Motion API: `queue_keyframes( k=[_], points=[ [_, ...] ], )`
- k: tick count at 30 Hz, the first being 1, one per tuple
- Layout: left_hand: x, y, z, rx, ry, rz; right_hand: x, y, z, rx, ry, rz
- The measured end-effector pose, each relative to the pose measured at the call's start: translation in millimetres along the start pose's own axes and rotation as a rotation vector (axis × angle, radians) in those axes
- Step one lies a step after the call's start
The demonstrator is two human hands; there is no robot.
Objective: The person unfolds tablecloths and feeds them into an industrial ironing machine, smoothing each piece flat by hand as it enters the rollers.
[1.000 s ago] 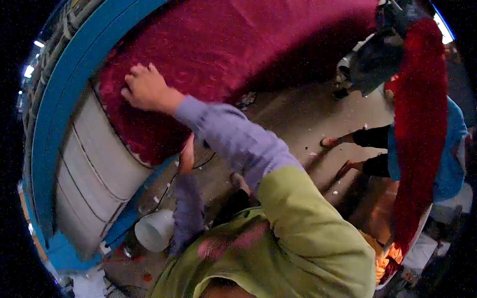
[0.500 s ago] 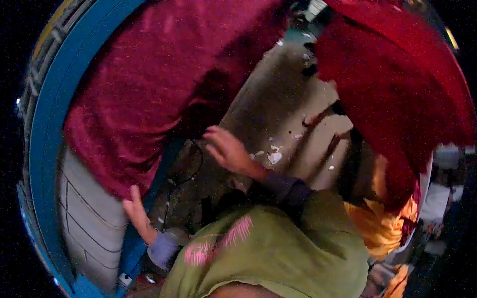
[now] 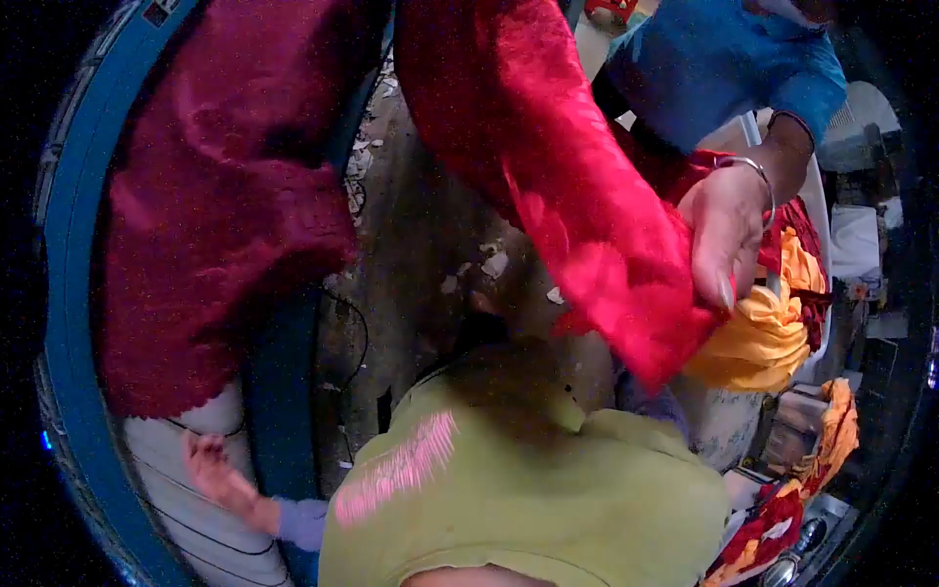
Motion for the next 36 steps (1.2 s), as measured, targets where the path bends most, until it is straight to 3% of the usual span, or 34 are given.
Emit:
queue_keyframes(
  k=[1, 2, 4, 7, 9, 12, 15, 19, 20, 21, 22, 23, 25, 26, 28, 29, 30, 31, 32, 34, 35, 36],
  points=[
    [10, 4, -53, 0.219, 0.102, 0.124, -4, -3, 19, -0.099, -0.092, -0.004],
    [16, 23, -146, 0.502, -0.159, 0.287, 1, -9, 30, -0.170, -0.181, 0.016],
    [15, 62, -227, 0.843, -0.151, 0.370, 51, -12, 33, -0.238, -0.300, 0.138],
    [-25, 118, -328, 1.222, -0.145, 0.052, 168, -1, -12, -0.149, -0.379, 0.398],
    [-47, 135, -365, 1.142, -0.174, -0.188, 249, 40, -63, 0.030, -0.368, 0.606],
    [-67, 117, -384, 0.792, -0.169, -0.395, 338, 149, -126, 0.353, -0.343, 0.957],
    [-78, 85, -370, 0.471, -0.637, -0.689, 398, 271, -166, 0.663, -0.322, 1.269],
    [-83, 27, -317, 0.330, -0.940, -0.404, 435, 391, -196, 0.991, -0.168, 1.521],
    [-85, 15, -300, 0.285, -0.837, -0.384, 442, 404, -188, 1.024, -0.255, 1.536],
    [-80, 6, -280, 0.236, -0.733, -0.366, 447, 411, -170, 1.053, -0.392, 1.529],
    [-69, -7, -245, 0.179, -0.620, -0.327, 450, 406, -135, 1.024, -0.727, 1.494],
    [-61, -12, -212, 0.125, -0.508, -0.287, 450, 405, -127, 1.175, -0.586, 1.453],
    [-55, 0, -168, 0.051, -0.115, -0.144, 445, 393, -124, 1.238, -0.543, 1.478],
    [-49, 12, -145, -0.030, -0.008, -0.115, 439, 382, -126, 1.229, -0.680, 1.505],
    [-22, 39, -107, -0.185, 0.215, -0.062, 429, 350, -120, 1.294, -0.620, 1.515],
    [-2, 51, -93, -0.284, 0.246, 0.022, 424, 328, -122, 1.351, -0.482, 1.397],
    [12, 65, -85, -0.345, 0.259, 0.078, 423, 294, -114, 1.174, -0.482, 1.314],
    [19, 84, -82, -0.366, 0.228, 0.112, 419, 257, -111, 1.227, -0.752, 0.921],
    [22, 101, -85, -0.365, 0.195, 0.138, 398, 191, -139, 0.947, -0.563, 0.781],
    [11, 124, -98, -0.257, 0.086, 0.131, 375, 124, -144, 1.025, -1.410, 0.280],
    [5, 129, -107, -0.182, 0.026, 0.112, 366, 102, -135, 1.006, -1.462, 0.333],
    [2, 131, -117, -0.096, -0.008, 0.102, 382, 112, -96, 0.984, -1.527, 0.133]
  ],
)
Point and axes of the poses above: each hand's wrist, its own y-axis away from the middle knuckle, its own z-axis out of the back of the hand, x = y × z, the point moved 8 cm from there along -y, towards the middle knuckle, and after that the axes turned 1 degree about y, right-handed, at the moved point
